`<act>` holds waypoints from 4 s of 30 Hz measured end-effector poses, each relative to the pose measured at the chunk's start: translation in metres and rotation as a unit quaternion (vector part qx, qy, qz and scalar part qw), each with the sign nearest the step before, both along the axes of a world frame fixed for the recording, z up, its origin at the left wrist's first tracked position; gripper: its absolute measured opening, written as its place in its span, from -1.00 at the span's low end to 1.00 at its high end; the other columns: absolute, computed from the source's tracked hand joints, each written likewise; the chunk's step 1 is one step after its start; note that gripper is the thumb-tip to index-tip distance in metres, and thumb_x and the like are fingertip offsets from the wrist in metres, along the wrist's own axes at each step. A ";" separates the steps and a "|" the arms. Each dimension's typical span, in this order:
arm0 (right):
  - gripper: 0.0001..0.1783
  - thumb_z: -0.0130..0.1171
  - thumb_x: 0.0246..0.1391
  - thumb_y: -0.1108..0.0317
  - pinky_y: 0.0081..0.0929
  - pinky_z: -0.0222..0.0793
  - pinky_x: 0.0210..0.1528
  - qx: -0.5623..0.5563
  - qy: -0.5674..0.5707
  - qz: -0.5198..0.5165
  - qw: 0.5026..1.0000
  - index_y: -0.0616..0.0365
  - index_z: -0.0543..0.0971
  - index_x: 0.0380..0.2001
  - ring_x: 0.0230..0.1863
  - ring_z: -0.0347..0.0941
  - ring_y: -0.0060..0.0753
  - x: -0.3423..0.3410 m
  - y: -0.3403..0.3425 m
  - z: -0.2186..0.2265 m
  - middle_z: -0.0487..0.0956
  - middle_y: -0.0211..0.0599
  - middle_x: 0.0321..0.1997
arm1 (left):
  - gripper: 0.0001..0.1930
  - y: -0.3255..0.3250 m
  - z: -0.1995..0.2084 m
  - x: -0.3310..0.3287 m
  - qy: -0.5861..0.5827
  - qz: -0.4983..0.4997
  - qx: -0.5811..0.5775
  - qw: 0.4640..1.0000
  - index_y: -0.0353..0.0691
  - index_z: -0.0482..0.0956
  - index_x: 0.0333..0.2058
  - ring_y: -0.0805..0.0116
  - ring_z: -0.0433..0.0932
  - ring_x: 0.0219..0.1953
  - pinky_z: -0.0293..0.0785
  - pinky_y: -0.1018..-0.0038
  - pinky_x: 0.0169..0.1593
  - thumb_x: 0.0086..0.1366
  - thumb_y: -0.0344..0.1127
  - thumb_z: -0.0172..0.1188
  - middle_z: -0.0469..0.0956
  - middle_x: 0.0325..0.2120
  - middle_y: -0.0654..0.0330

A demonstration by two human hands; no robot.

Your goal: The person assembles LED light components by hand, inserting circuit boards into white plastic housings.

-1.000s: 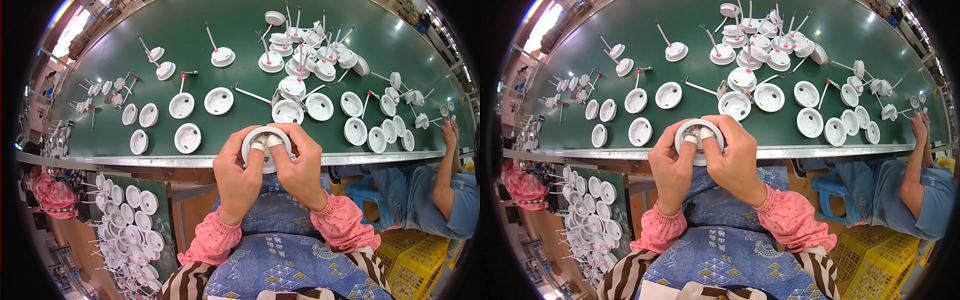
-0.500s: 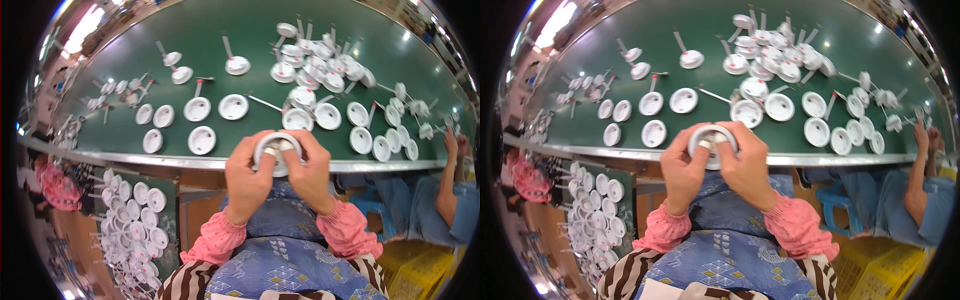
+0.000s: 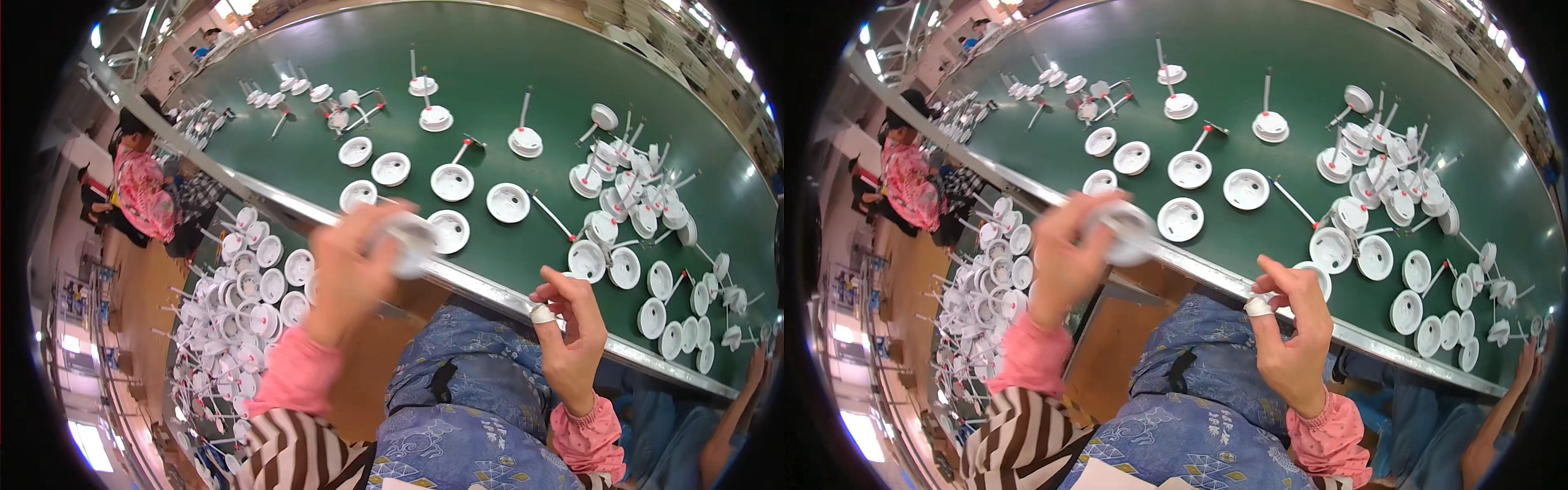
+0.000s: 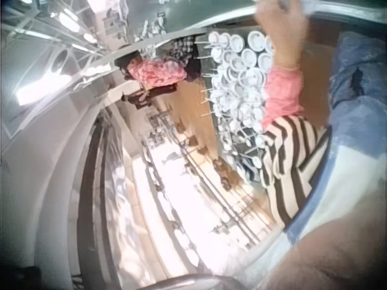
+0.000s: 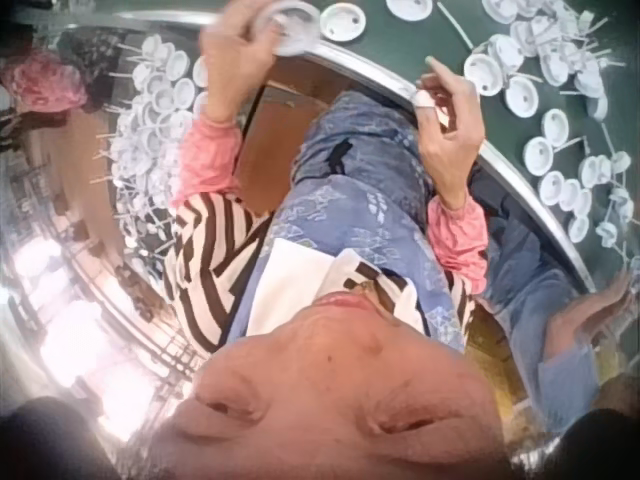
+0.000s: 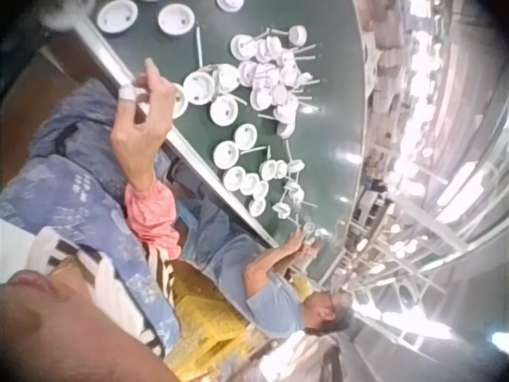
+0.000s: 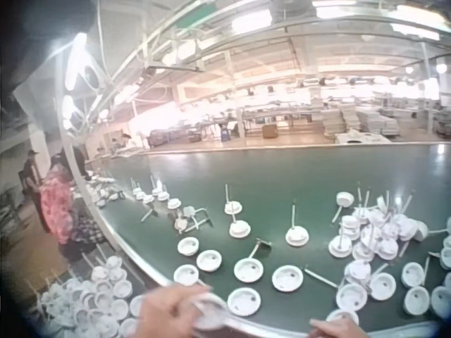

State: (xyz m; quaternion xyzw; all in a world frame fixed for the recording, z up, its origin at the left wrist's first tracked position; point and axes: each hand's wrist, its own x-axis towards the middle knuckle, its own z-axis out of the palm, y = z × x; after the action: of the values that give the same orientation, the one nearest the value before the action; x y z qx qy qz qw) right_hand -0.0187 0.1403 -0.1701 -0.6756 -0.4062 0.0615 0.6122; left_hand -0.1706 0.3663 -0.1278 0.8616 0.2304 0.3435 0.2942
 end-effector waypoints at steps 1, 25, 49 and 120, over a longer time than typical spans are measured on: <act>-0.51 0.19 0.02 0.69 -0.51 0.45 -0.24 -0.005 0.000 -0.020 1.000 0.23 0.59 0.08 -0.24 0.52 -0.39 0.002 -0.003 -0.004 0.57 -0.20 -0.20 | -0.61 0.043 -0.005 -0.006 0.004 0.022 0.047 0.999 -0.24 0.71 -0.06 0.35 0.69 -0.26 0.57 0.46 -0.17 0.14 -0.58 0.12 0.71 -0.25 0.11; -0.50 0.16 -0.05 0.51 -0.13 0.42 0.12 -0.360 -0.251 -0.348 0.828 0.06 0.62 0.04 0.01 0.53 0.01 0.243 -0.214 -0.064 0.58 -0.05 -0.08 | -0.53 0.311 -0.049 0.067 0.196 -0.023 0.178 0.964 -0.29 0.51 0.21 0.15 0.54 0.15 0.52 0.25 0.10 0.31 -0.50 0.15 0.50 0.16 -0.04; -0.61 0.28 -0.17 0.41 -0.18 0.53 -0.08 0.008 -0.459 -0.278 0.844 0.13 0.67 -0.16 -0.09 0.57 -0.09 0.135 -0.127 0.016 0.61 -0.19 -0.14 | -0.56 -0.150 0.010 0.219 0.152 -0.504 -0.475 0.705 -0.39 0.48 0.13 0.31 0.62 -0.03 0.54 0.36 0.02 0.50 -0.12 0.17 0.63 -0.09 0.07; -0.40 0.23 0.22 -0.06 0.01 0.16 0.34 -0.206 -0.063 -0.438 0.873 -0.17 0.53 0.29 0.30 0.38 -0.08 0.214 -0.143 -0.130 0.57 -0.21 0.22 | -0.81 -0.088 -0.119 -0.045 0.047 -0.103 -0.429 0.896 -0.33 0.64 -0.08 0.66 0.38 -0.51 0.24 0.67 -0.45 0.46 -0.39 0.13 0.55 -0.42 0.32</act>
State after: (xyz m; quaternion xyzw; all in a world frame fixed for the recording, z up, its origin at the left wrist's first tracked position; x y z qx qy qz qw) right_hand 0.1954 -0.0029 -0.2999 -0.8976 -0.0845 -0.1729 0.3966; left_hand -0.2158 0.2780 -0.2465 0.6856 0.2792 0.1383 0.6579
